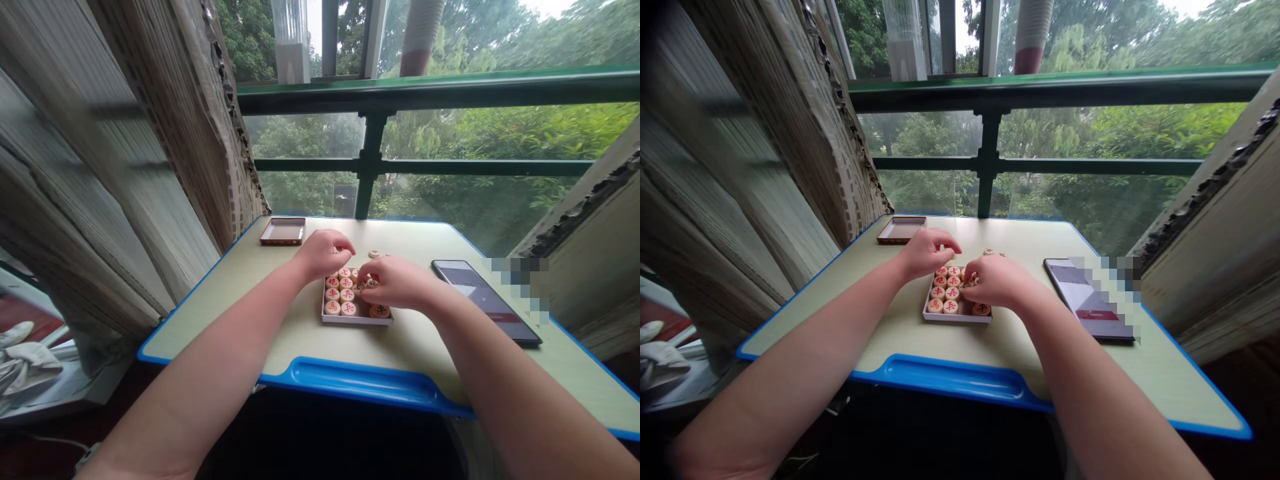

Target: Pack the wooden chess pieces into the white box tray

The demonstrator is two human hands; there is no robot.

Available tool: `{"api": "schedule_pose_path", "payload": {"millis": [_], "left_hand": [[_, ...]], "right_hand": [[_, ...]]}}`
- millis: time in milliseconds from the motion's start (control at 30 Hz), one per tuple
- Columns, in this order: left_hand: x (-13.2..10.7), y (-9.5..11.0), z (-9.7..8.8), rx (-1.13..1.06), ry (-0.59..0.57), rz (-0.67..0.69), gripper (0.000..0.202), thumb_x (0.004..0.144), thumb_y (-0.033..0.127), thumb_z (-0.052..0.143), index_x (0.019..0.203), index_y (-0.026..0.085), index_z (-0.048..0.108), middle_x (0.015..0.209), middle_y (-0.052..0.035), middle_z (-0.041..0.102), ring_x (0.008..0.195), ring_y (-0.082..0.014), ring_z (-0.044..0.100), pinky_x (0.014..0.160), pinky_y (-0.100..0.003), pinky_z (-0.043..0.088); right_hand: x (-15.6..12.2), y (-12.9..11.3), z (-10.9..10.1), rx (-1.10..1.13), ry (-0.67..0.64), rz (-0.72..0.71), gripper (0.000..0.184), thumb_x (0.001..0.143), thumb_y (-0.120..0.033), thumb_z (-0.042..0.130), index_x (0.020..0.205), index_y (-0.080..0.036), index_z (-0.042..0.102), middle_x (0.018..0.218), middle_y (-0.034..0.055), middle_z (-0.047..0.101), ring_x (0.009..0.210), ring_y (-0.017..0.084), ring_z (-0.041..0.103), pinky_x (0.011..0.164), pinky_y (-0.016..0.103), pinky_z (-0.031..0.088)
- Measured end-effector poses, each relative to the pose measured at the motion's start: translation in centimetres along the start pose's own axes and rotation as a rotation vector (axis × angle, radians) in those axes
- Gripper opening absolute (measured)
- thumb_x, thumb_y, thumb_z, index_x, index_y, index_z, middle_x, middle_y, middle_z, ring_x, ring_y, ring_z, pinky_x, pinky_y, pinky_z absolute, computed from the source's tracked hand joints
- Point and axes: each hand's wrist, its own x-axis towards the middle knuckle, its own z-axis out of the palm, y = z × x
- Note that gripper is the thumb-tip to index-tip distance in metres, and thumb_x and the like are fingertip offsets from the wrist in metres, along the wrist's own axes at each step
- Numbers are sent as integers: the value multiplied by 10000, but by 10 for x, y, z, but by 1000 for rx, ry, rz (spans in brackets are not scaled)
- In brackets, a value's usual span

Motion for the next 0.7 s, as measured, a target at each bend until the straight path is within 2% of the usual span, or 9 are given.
{"api": "schedule_pose_path", "payload": {"millis": [200,367,700], "left_hand": [[-1,1,-2,-33,51,11,205,678,111,504,680,151,706,688,-19,673,642,-115,565,647,-226,457],[-1,2,-2,-22,33,-3,204,674,115,506,680,157,705,688,-14,672,634,-115,560,644,-228,459],[-2,2,-1,-3,24,-10,209,671,120,501,681,155,707,683,-12,670,631,-115,557,633,-225,453]], "right_hand": [[1,-1,2,6,-11,6,244,676,-309,550,870,-260,690,759,37,652,685,181,557,529,247,341],[1,-2,2,9,-2,-1,262,663,-334,575,882,-255,696,766,43,657,669,177,555,515,246,334],[5,-8,6,-32,23,16,192,665,-273,559,799,-243,694,790,42,670,683,170,559,535,246,338]]}}
